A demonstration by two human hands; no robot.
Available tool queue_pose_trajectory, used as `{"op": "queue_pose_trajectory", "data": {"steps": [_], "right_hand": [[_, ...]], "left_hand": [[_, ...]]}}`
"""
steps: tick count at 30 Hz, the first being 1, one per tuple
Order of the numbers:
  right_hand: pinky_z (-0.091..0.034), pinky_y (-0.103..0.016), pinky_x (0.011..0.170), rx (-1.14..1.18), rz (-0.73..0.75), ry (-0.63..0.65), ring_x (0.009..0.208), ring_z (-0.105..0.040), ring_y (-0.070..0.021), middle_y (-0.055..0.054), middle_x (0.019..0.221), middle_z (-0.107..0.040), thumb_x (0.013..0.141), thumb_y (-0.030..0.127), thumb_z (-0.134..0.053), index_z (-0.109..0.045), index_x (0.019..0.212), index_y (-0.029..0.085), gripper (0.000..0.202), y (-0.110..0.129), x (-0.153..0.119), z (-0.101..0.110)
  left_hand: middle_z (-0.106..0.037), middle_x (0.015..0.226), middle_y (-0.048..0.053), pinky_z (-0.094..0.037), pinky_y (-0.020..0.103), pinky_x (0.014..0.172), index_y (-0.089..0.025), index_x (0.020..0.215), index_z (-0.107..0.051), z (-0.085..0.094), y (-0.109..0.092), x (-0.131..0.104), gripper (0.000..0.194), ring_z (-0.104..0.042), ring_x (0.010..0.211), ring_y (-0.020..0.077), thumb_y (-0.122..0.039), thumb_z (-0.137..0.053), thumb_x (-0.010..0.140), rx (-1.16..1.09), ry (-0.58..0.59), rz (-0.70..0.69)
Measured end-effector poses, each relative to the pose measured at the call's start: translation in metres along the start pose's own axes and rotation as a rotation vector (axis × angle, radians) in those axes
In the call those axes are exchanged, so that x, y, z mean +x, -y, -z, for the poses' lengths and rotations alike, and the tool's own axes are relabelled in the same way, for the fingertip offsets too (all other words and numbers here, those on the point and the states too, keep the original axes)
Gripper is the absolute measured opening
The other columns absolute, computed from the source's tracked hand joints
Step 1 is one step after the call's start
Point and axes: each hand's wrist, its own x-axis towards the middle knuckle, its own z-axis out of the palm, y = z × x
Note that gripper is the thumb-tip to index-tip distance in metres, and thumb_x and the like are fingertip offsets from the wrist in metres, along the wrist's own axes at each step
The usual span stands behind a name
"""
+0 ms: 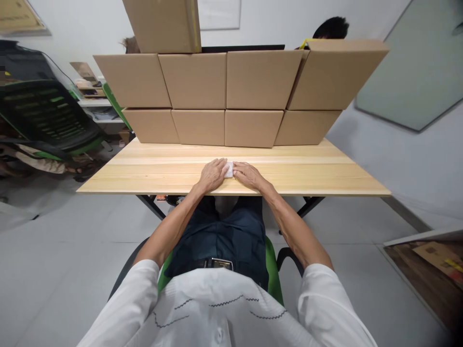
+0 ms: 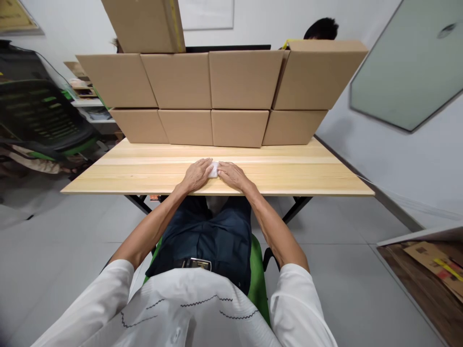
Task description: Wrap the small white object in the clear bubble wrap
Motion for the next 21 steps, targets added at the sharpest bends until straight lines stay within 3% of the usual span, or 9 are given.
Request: {"op": "queue_pose_trajectory", "data": {"steps": [3,9,16,21], "right_hand": [[-0.049,-0.05,0.14,-0.02,-0.011,0.004,0.155,-0.07,-0.034,-0.014,0.154,-0.086,0.115,0.02,-0.053,-0.09,0.118,0.025,0.038,0.0033,0.0001,0.0006],[-0.054,-0.049,0.13,-0.057,-0.001,0.044,0.134,-0.073,-0.0338,-0.013,0.14,-0.085,0.113,0.019,-0.054,-0.09,0.114,0.026,0.037,0.0098,-0.0003,0.0055],[-0.05,-0.052,0.135,-0.062,0.044,0.061,0.142,-0.072,-0.0331,-0.013,0.152,-0.081,0.115,0.021,-0.05,-0.089,0.12,0.027,0.04,0.0072,-0.0004,0.005],[-0.05,-0.052,0.134,-0.072,0.038,0.081,0.142,-0.073,-0.0344,-0.015,0.151,-0.082,0.116,0.022,-0.051,-0.091,0.121,0.026,0.041,0.0082,-0.0002,0.0053]], "left_hand": [[-0.065,0.188,0.021,-0.043,0.053,0.151,-0.012,0.179,-0.065,-0.001,0.0035,0.0025,0.062,-0.062,0.177,0.0337,-0.036,-0.037,0.128,0.026,0.031,-0.036],[-0.072,0.181,0.018,-0.04,0.052,0.153,-0.015,0.17,-0.072,-0.0051,0.0064,0.0064,0.058,-0.064,0.175,0.0289,-0.027,-0.038,0.125,0.009,0.03,-0.126],[-0.076,0.177,0.016,-0.044,0.051,0.149,-0.019,0.166,-0.076,-0.0074,0.007,0.008,0.058,-0.067,0.17,0.0301,-0.026,-0.039,0.123,0.007,0.028,-0.13],[-0.078,0.173,0.019,-0.048,0.053,0.146,-0.015,0.166,-0.076,-0.0053,0.0063,0.0084,0.059,-0.071,0.164,0.0323,-0.026,-0.038,0.123,0.017,0.036,-0.129]]}}
